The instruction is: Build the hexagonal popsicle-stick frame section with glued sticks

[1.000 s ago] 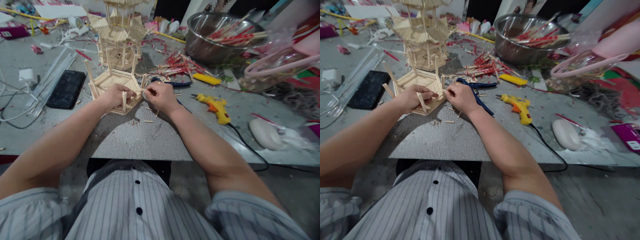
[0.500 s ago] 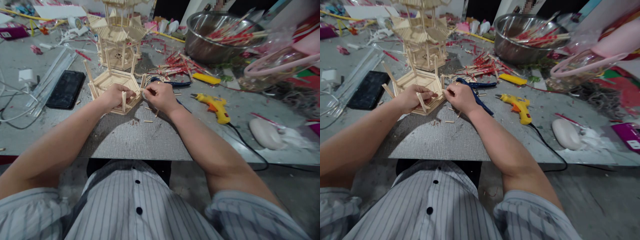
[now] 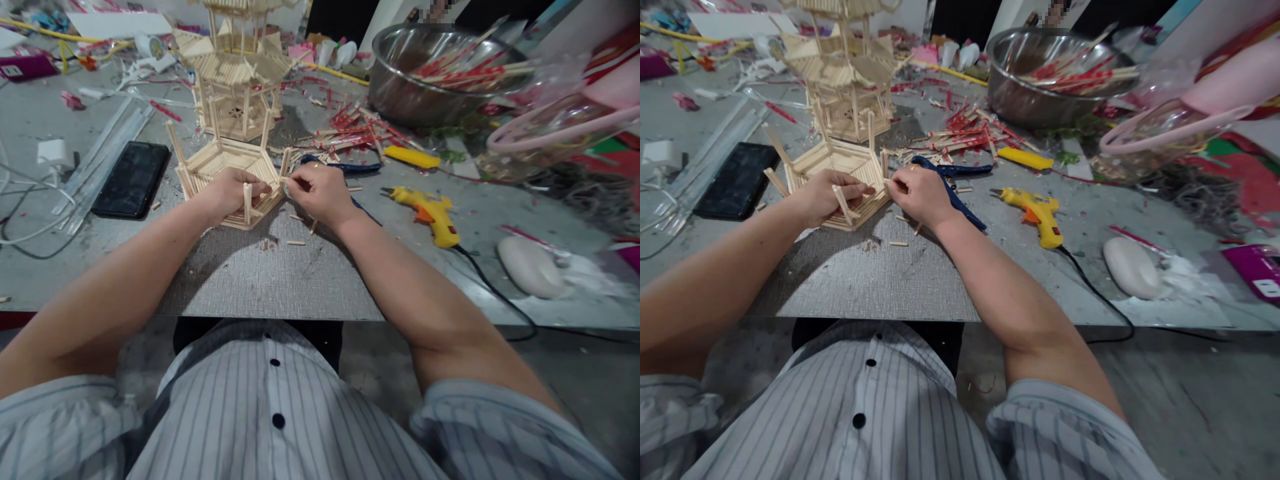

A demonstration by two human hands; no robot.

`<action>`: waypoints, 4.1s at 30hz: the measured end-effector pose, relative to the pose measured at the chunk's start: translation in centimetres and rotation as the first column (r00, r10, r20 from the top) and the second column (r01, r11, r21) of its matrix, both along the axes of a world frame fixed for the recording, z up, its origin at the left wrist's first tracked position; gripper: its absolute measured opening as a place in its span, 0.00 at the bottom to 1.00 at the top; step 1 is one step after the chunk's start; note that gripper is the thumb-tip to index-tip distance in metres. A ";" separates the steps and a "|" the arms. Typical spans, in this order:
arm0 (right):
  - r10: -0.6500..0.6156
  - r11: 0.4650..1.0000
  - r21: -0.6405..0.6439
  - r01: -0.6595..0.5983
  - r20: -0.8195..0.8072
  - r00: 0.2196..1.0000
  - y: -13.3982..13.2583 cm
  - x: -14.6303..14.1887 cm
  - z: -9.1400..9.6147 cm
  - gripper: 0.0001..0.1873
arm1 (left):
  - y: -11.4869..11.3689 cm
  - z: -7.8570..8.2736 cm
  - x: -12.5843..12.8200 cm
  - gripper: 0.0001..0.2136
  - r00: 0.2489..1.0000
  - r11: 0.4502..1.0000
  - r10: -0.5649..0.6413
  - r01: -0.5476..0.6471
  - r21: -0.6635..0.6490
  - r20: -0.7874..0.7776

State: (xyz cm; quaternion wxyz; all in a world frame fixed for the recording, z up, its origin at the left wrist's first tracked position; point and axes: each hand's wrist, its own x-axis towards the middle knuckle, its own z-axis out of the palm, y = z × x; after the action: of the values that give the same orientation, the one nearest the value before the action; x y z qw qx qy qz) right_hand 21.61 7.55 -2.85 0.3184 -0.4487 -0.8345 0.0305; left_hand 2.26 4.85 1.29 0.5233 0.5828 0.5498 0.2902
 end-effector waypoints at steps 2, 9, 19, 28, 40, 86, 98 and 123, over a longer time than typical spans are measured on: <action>0.006 1.000 -0.002 -0.006 0.004 1.000 0.0 0.0 0.0 0.14 | 0.1 -0.1 0.0 0.08 1.000 1.000 0.006 -0.006 0.005 0.004; -0.011 1.000 0.015 0.011 0.004 1.000 0.0 -0.1 -0.1 0.14 | 0.2 -0.5 -0.2 0.10 1.000 0.999 -0.025 0.025 0.048 -0.001; -0.006 1.000 0.013 0.006 -0.004 1.000 0.0 0.0 -0.1 0.13 | 0.3 -0.7 -0.3 0.09 0.999 0.997 -0.025 0.026 0.070 -0.026; -0.001 1.000 -0.011 0.001 -0.004 1.000 0.0 0.0 0.0 0.13 | 0.4 -0.6 -0.3 0.11 0.998 0.998 -0.040 0.041 0.046 -0.039; -0.027 0.999 -0.031 0.028 0.030 0.999 -0.1 -0.1 0.1 0.13 | 0.4 -0.6 -0.3 0.14 0.998 0.996 -0.055 0.057 0.069 -0.033; 0.008 0.991 -0.123 -0.057 -0.364 0.931 -2.4 1.1 2.4 0.20 | -1.1 2.9 -1.4 0.08 0.982 0.772 0.175 -0.177 0.610 0.064; -0.034 0.986 -0.168 0.007 -0.156 0.987 -1.7 0.2 1.1 0.08 | -2.4 3.1 -0.9 0.05 0.941 0.673 0.275 -0.042 0.739 -0.196; -0.194 0.967 -0.183 0.176 -0.081 0.978 -2.1 -1.6 1.1 0.10 | -1.9 2.7 -1.2 0.13 0.786 0.692 0.244 0.270 0.670 -0.568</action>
State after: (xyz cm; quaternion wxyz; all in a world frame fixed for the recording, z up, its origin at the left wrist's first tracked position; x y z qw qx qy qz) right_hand 20.00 5.44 -1.77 0.3197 -0.5489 -0.7663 0.0959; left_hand 1.06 3.00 3.98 0.0432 0.8053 0.5257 0.2707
